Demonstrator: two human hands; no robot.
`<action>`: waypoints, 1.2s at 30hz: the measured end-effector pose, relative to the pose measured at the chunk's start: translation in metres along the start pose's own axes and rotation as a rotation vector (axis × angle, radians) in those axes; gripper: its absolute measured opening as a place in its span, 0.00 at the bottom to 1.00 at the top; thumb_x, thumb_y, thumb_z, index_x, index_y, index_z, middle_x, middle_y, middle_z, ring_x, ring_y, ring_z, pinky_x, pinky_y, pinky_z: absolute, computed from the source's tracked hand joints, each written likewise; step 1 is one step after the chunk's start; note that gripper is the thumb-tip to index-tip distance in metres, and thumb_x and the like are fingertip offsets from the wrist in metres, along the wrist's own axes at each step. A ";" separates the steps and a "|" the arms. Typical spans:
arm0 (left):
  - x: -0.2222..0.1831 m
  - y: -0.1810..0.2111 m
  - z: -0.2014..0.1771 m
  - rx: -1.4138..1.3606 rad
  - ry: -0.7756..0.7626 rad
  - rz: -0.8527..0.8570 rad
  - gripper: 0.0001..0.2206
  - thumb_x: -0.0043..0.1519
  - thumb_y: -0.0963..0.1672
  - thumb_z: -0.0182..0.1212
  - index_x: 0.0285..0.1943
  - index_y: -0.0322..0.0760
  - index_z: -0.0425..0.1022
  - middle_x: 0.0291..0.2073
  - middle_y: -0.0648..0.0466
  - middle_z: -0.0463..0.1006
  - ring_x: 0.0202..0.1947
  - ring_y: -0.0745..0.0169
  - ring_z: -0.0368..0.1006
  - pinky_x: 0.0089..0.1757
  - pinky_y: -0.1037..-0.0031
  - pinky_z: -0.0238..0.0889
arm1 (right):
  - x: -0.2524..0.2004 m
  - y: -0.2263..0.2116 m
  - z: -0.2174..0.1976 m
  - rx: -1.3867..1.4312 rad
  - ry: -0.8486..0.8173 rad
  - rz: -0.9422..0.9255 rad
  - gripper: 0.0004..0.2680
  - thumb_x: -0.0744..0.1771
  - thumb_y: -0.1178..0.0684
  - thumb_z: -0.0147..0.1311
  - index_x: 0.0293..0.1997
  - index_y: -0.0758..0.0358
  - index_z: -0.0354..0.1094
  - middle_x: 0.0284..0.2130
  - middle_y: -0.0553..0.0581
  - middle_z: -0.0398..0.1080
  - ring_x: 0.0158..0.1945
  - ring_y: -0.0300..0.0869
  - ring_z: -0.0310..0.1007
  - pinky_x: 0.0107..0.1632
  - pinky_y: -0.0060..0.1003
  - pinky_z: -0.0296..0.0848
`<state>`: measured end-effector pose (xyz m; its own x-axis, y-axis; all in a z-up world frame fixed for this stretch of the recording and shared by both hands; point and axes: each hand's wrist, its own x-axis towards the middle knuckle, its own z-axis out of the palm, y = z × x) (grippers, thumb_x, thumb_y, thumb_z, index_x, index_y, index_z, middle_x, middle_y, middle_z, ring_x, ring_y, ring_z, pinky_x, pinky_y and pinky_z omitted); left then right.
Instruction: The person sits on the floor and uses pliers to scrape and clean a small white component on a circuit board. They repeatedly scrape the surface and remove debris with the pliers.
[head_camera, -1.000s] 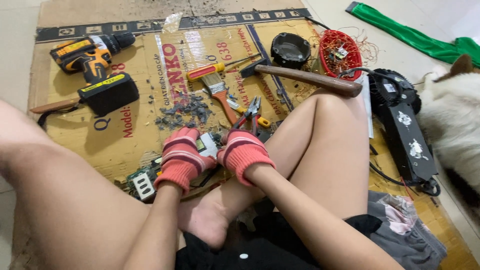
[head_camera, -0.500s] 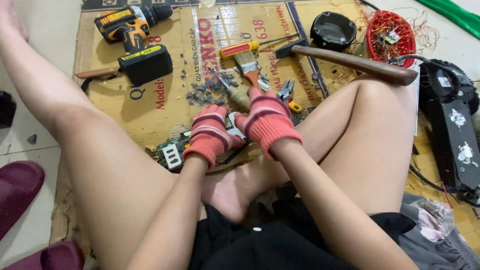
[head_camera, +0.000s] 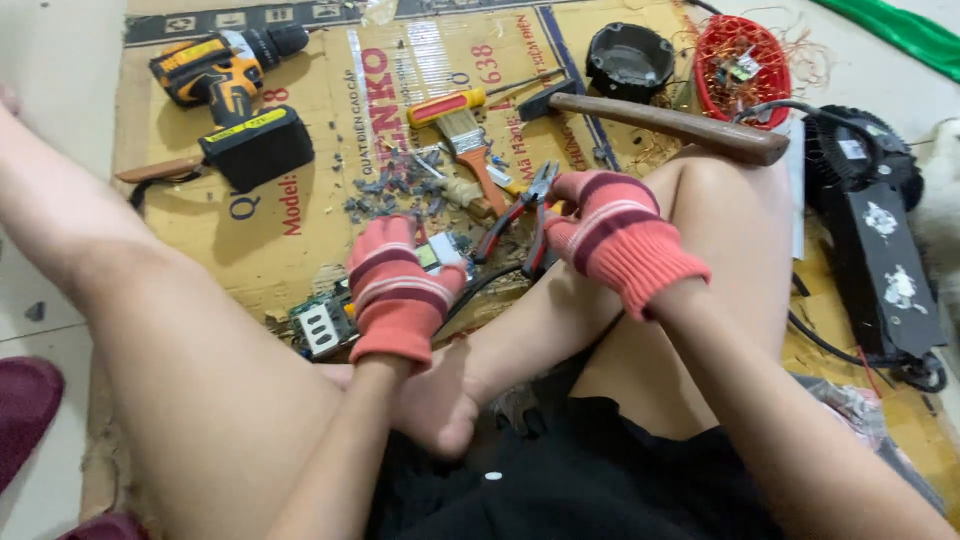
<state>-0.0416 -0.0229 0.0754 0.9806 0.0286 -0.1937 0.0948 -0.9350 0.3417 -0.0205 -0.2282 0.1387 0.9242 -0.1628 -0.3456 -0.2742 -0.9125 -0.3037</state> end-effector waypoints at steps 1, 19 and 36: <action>-0.008 0.004 -0.008 0.029 0.020 0.029 0.31 0.50 0.53 0.69 0.62 0.44 0.66 0.60 0.48 0.67 0.65 0.45 0.61 0.63 0.53 0.54 | 0.016 0.003 0.006 -0.181 0.013 -0.030 0.11 0.65 0.43 0.52 0.51 0.38 0.76 0.39 0.47 0.79 0.48 0.45 0.79 0.52 0.47 0.78; 0.024 -0.032 0.012 0.243 -0.201 0.040 0.39 0.48 0.55 0.65 0.70 0.46 0.60 0.64 0.51 0.66 0.69 0.51 0.57 0.65 0.55 0.47 | 0.050 -0.042 0.067 0.080 0.002 -0.072 0.15 0.65 0.45 0.46 0.36 0.73 0.69 0.30 0.65 0.71 0.31 0.54 0.67 0.42 0.46 0.69; 0.026 -0.032 0.025 0.191 -0.282 0.017 0.46 0.45 0.55 0.67 0.75 0.42 0.52 0.67 0.49 0.60 0.71 0.52 0.54 0.66 0.57 0.47 | 0.109 -0.012 0.075 0.287 -0.118 0.172 0.22 0.69 0.37 0.39 0.45 0.74 0.68 0.38 0.62 0.72 0.37 0.49 0.68 0.46 0.43 0.69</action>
<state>-0.0237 -0.0008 0.0366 0.8931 -0.0612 -0.4457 0.0194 -0.9846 0.1739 0.0639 -0.2073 0.0376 0.8256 -0.2452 -0.5082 -0.5020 -0.7303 -0.4633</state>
